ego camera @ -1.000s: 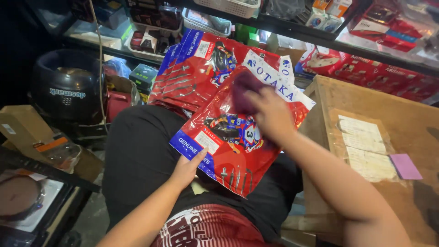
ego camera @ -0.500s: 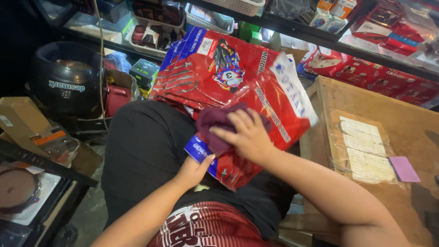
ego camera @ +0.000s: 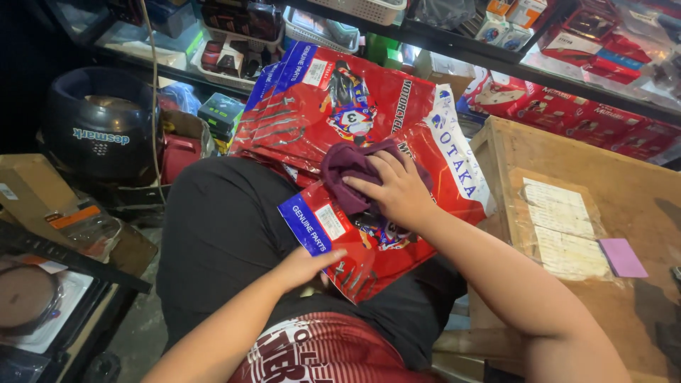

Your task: Wiping down motorcycle cable packaging with a cloth to remove dust.

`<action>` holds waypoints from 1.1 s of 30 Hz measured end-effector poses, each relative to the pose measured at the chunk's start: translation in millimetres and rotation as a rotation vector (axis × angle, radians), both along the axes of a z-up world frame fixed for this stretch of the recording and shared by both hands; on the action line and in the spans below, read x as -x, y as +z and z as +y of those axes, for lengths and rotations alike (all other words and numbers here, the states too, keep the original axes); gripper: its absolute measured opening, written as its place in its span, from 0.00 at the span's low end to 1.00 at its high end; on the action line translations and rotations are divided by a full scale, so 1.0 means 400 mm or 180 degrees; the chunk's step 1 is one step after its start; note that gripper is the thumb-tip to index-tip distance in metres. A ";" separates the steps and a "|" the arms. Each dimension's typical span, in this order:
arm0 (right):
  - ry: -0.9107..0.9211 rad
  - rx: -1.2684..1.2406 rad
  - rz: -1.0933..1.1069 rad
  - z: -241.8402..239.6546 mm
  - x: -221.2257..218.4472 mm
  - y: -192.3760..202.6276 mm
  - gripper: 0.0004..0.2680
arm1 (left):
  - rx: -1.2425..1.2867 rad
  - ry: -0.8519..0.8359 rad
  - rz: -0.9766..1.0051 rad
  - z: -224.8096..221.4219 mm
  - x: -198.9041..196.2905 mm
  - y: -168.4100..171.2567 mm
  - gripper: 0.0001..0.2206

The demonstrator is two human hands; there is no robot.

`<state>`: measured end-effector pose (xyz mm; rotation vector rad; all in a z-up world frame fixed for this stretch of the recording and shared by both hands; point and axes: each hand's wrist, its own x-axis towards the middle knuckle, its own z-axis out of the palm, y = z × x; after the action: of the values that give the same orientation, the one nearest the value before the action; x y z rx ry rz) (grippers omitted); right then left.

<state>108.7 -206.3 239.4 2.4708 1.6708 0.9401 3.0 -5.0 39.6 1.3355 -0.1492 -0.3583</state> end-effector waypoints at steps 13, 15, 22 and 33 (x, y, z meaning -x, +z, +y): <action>-0.0027 -0.0088 0.0169 -0.013 -0.009 -0.012 0.22 | 0.0040 -0.0447 -0.0015 -0.016 0.021 -0.057 0.13; -0.0041 -0.0019 0.0157 -0.013 -0.008 -0.002 0.20 | 0.0260 -0.0380 -0.0304 -0.013 0.038 -0.015 0.11; -0.0030 -0.0202 0.0060 -0.047 0.014 0.081 0.20 | -0.0394 -0.0371 -0.0678 0.003 0.067 0.168 0.14; -0.1079 -0.1080 0.0193 -0.200 -0.141 0.026 0.19 | 0.0353 0.0933 0.0560 0.133 -0.131 0.279 0.20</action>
<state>165.1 -286.2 249.9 2.8944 1.1213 1.1907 55.4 48.2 151.3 1.1895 0.1705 -0.2141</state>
